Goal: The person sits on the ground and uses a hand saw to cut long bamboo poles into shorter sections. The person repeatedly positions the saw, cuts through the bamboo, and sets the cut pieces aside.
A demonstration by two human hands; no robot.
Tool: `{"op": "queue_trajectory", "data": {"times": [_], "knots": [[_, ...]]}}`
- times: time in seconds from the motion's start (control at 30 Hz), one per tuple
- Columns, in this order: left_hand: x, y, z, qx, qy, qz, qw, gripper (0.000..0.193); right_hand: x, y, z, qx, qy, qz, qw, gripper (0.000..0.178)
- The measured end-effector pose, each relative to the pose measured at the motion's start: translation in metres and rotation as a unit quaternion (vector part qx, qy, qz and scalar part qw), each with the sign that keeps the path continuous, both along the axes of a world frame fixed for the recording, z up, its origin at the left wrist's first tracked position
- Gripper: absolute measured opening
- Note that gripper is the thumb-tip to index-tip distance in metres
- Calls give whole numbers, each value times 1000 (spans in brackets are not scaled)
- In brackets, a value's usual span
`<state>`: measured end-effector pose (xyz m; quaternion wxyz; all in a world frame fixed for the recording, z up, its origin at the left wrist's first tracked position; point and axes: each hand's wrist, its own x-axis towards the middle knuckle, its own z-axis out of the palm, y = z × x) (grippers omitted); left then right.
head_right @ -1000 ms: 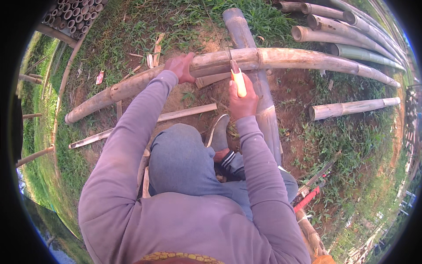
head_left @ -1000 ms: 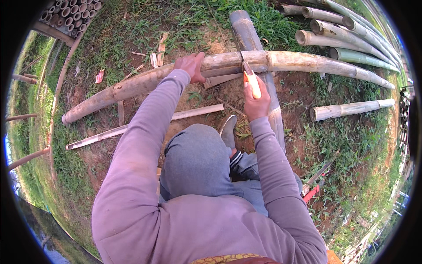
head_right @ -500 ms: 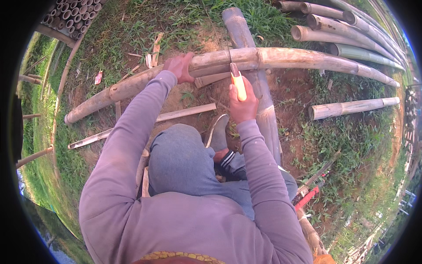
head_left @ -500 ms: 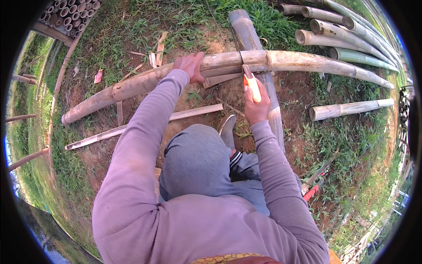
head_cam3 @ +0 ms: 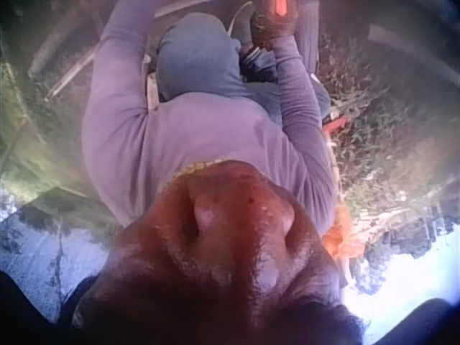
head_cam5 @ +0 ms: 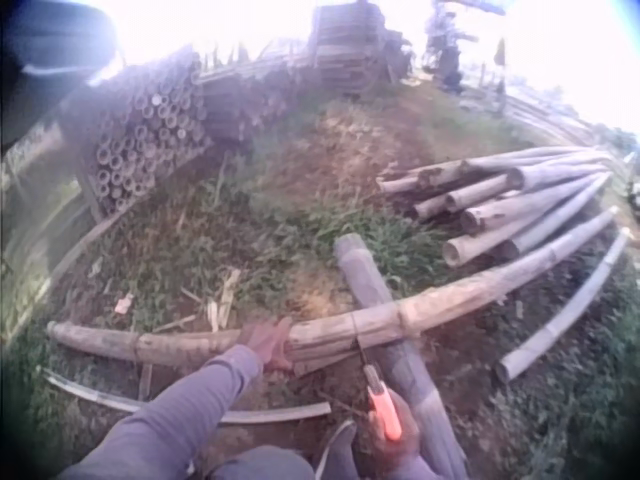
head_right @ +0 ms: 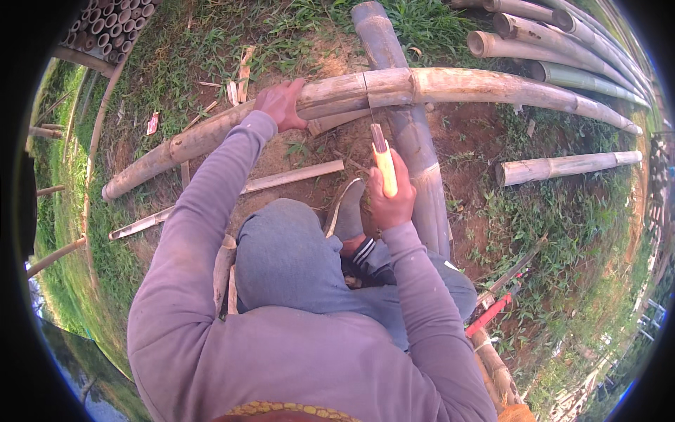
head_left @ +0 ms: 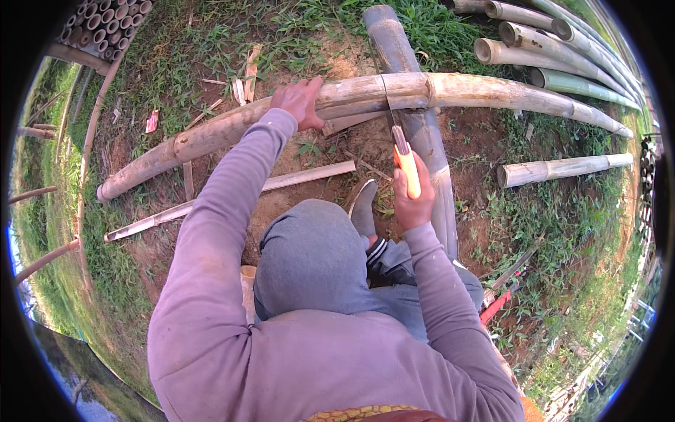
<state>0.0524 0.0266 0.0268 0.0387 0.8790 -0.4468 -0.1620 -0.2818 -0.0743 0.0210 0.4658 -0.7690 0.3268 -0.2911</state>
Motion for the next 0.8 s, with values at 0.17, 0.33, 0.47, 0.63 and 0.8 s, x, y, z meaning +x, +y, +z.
{"op": "queue_trajectory", "data": {"times": [0.17,0.33,0.47,0.63,0.8], "knots": [[-2,0,7,-14,2,-8,1000,96,63,-28,19,-19,7,-13,1000,50],[0,10,11,31,6,16,999,98,-124,64,44,-2,56,59,997,64],[2,8,7,37,-1,9,999,99,-105,49,32,-27,31,52,998,62],[-2,-8,9,8,0,-3,1000,99,82,-38,18,-1,-17,-23,1000,47],[9,4,10,8,-5,16,1000,99,-30,17,20,-14,10,25,1000,55]]}}
